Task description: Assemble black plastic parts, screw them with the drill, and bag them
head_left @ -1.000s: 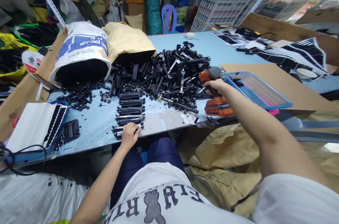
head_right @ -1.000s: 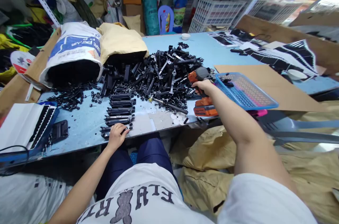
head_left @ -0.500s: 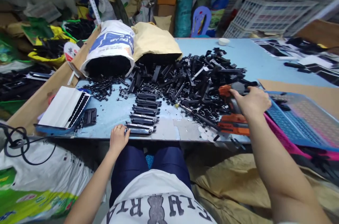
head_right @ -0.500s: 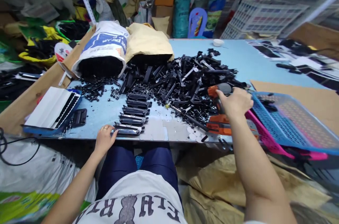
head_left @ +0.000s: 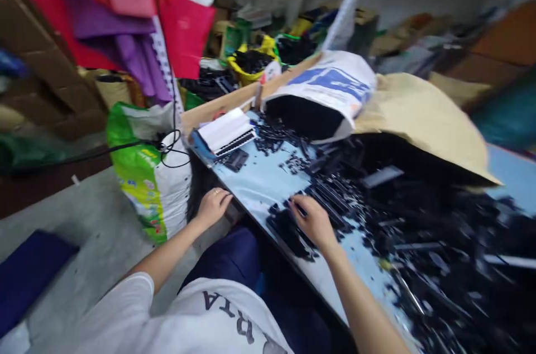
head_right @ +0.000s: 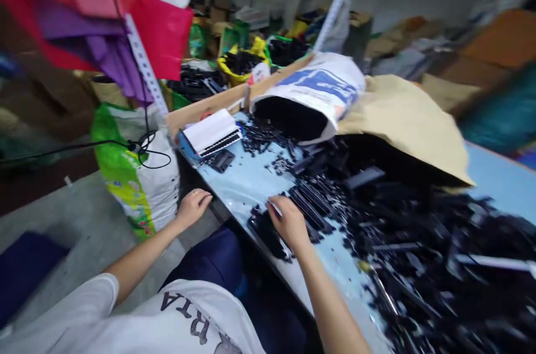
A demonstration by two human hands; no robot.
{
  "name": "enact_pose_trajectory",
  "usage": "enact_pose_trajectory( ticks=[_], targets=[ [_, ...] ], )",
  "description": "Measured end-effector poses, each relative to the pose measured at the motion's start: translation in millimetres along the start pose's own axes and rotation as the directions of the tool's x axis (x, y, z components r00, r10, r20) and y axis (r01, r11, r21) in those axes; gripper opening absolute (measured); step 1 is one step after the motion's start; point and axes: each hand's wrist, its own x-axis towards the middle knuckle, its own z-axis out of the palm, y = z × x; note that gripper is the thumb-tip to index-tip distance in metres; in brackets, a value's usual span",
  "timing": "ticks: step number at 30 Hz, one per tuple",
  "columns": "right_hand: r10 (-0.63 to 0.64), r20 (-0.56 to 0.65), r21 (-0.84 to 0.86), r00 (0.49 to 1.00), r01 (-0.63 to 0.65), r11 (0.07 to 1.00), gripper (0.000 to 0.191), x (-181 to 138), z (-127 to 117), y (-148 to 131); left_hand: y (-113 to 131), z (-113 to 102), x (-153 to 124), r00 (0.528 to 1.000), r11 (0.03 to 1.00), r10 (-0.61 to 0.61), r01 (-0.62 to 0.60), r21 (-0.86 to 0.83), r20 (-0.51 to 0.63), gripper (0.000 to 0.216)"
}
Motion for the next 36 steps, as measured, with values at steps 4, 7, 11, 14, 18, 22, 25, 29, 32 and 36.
enact_pose_trajectory(
  ticks=[4,7,11,14,18,22,25,29,32,36],
  targets=[
    [-0.204,0.179,0.241,0.962,0.158,0.958,0.021,4.3,49.3,-64.7,-86.7,-60.8,-33.7,0.839,0.900,-0.377,0.432,0.059,-0.393,0.026],
    [-0.281,0.353,0.341,0.892,0.157,0.927,0.023,16.5,94.6,-102.6,-137.1,-105.7,-40.4,0.604,0.726,-0.504,0.684,0.077,-0.617,0.025],
    [-0.324,0.399,0.399,0.858,0.156,0.904,0.039,56.1,153.9,-144.9,-182.7,-158.4,-16.1,0.808,0.740,-0.349,0.548,0.390,-0.474,0.039],
    [-0.258,0.399,0.393,0.880,0.090,0.915,0.050,94.6,195.0,-177.8,-207.7,-184.9,13.0,0.976,0.812,-0.218,0.186,0.553,-0.009,0.057],
    [-0.094,0.379,0.299,0.921,-0.026,0.954,0.086,140.7,248.2,-214.4,-230.9,-195.0,37.3,0.934,0.843,-0.151,-0.048,0.536,0.322,0.027],
    [0.030,0.274,0.254,0.961,-0.102,0.962,0.113,173.3,292.8,-226.8,-242.8,-191.1,21.4,0.963,0.831,-0.044,-0.113,0.544,0.267,0.033],
    [0.112,0.180,0.273,0.977,-0.159,0.949,0.111,187.8,317.8,-223.7,-248.3,-192.0,-10.2,0.997,0.817,0.031,-0.067,0.572,0.073,0.043],
    [-0.074,0.102,0.312,0.992,0.039,0.949,0.084,192.8,346.0,-221.5,-251.9,-193.5,-43.7,0.976,0.814,0.157,-0.040,0.580,-0.153,0.045],
    [-0.265,0.091,0.294,0.960,0.228,0.928,0.044,193.2,364.2,-223.9,-250.2,-185.8,-47.4,0.950,0.835,0.189,-0.022,0.550,-0.248,0.044],
    [-0.228,0.107,0.233,0.968,0.199,0.952,0.030,201.5,376.5,-220.2,-244.2,-167.0,-29.2,0.925,0.889,0.152,0.026,0.457,-0.347,0.045]
  ],
)
